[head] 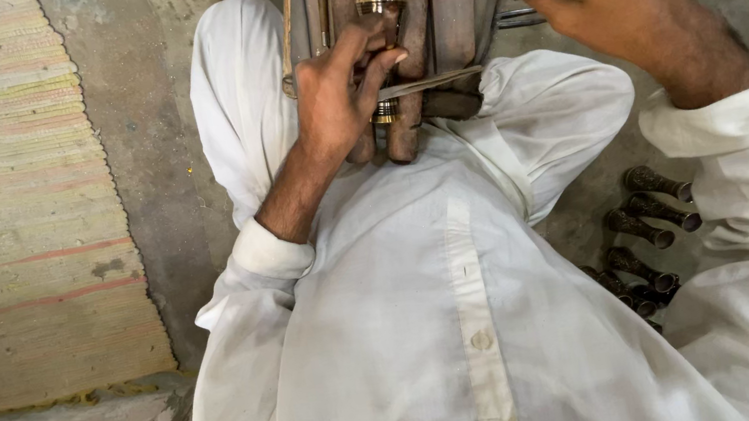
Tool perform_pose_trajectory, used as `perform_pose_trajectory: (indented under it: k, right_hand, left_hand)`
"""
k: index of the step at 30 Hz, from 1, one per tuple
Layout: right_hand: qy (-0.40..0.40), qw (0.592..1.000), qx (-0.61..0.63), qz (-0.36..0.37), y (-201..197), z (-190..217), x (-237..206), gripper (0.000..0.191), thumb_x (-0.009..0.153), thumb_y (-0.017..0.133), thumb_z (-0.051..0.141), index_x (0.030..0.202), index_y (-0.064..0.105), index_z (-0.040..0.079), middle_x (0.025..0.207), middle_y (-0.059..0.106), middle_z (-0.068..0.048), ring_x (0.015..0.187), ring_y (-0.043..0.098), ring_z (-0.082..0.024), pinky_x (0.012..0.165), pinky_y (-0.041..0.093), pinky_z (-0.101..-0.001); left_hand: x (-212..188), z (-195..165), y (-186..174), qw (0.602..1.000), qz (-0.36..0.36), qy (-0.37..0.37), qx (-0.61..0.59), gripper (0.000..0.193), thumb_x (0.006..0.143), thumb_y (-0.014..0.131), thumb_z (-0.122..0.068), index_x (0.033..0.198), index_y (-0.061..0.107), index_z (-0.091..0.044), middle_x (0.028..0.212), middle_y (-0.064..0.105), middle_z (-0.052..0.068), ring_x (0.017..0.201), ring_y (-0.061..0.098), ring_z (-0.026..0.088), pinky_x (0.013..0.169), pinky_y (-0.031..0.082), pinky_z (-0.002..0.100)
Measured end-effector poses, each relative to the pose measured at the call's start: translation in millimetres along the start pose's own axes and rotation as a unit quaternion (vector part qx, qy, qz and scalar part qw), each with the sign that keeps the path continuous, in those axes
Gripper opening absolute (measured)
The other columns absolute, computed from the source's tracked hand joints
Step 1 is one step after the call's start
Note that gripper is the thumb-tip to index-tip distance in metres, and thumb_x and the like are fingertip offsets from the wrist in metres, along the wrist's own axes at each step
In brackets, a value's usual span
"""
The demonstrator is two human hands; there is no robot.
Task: The person sits on the floor with a brass vessel held in a wooden fixture on their lap and decorates its surface by hand. They hold a small chisel against the metal with one hand and strike it with a wooden mallet held in the other hand, repeatedly repositioning the chisel to work patterned areas of the vessel.
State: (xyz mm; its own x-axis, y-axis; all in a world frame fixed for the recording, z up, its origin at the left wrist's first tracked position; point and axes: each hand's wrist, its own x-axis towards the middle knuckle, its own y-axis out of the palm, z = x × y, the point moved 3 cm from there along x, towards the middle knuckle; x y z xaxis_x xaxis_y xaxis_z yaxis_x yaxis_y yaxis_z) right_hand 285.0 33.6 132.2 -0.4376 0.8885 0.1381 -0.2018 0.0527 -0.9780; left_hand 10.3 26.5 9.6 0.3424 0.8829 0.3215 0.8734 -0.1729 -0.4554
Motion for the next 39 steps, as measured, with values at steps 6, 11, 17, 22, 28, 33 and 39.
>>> perform_pose_trajectory:
  k: [6,11,17,22,28,33,39]
  right_hand:
    - [-0.054,0.992,-0.053,-0.103,1,9,-2,0.020,0.088,0.089,0.008,0.101,0.073,0.006,0.075,0.067,-0.004,0.068,0.063,-0.018,0.065,0.046,-0.0331]
    - [-0.062,0.982,0.012,-0.176,15,2,-1,0.024,0.088,0.081,0.002,0.110,0.071,0.002,0.086,0.067,-0.008,0.074,0.064,-0.021,0.077,0.048,-0.0356]
    - [-0.042,0.986,-0.025,-0.159,16,-5,-2,0.023,0.087,0.078,0.002,0.108,0.069,0.005,0.083,0.062,-0.006,0.077,0.061,-0.021,0.083,0.046,-0.0375]
    - [-0.061,0.988,-0.093,-0.108,2,5,0,0.019,0.088,0.078,0.005,0.105,0.068,0.008,0.083,0.062,-0.004,0.079,0.061,-0.021,0.084,0.044,-0.0373]
    - [-0.077,0.986,-0.123,-0.082,-5,10,6,0.016,0.089,0.077,0.009,0.101,0.067,0.011,0.084,0.061,-0.002,0.081,0.061,-0.020,0.084,0.042,-0.0370]
    - [-0.071,0.987,-0.113,-0.086,0,0,7,0.015,0.089,0.075,0.010,0.102,0.068,0.010,0.079,0.061,-0.002,0.072,0.060,-0.018,0.079,0.043,-0.0349]
    - [-0.048,0.993,-0.080,-0.076,11,-9,6,0.018,0.087,0.075,0.011,0.104,0.069,0.008,0.079,0.063,-0.003,0.070,0.062,-0.017,0.074,0.047,-0.0349]
  left_hand:
    - [7,-3,-10,0.999,-0.024,0.034,0.018,0.035,0.098,0.079,-0.009,0.128,0.061,-0.004,0.111,0.079,0.012,0.103,0.080,0.022,0.082,0.068,0.030]
    - [1,3,-8,0.996,-0.064,0.049,0.048,0.036,0.099,0.080,-0.012,0.128,0.059,-0.005,0.107,0.078,0.012,0.097,0.080,0.021,0.079,0.068,0.030]
    - [-3,13,-4,0.994,-0.058,0.035,0.085,0.039,0.099,0.080,-0.017,0.128,0.057,-0.006,0.094,0.078,0.008,0.076,0.079,0.017,0.064,0.066,0.030]
    - [-4,13,-4,0.994,-0.059,0.036,0.089,0.038,0.100,0.079,-0.019,0.127,0.056,-0.006,0.095,0.078,0.008,0.074,0.079,0.017,0.062,0.064,0.031]
    - [-6,13,-5,0.993,-0.060,0.035,0.092,0.033,0.100,0.080,-0.018,0.121,0.058,-0.006,0.096,0.078,0.010,0.078,0.080,0.019,0.065,0.065,0.030]
    - [-4,8,-4,0.993,-0.069,0.038,0.084,0.037,0.099,0.080,-0.018,0.124,0.057,-0.004,0.101,0.078,0.012,0.083,0.081,0.021,0.067,0.066,0.031]
    - [-3,3,-7,0.995,-0.042,-0.001,0.087,0.037,0.098,0.081,-0.016,0.125,0.059,-0.004,0.101,0.079,0.013,0.078,0.080,0.022,0.065,0.065,0.033]
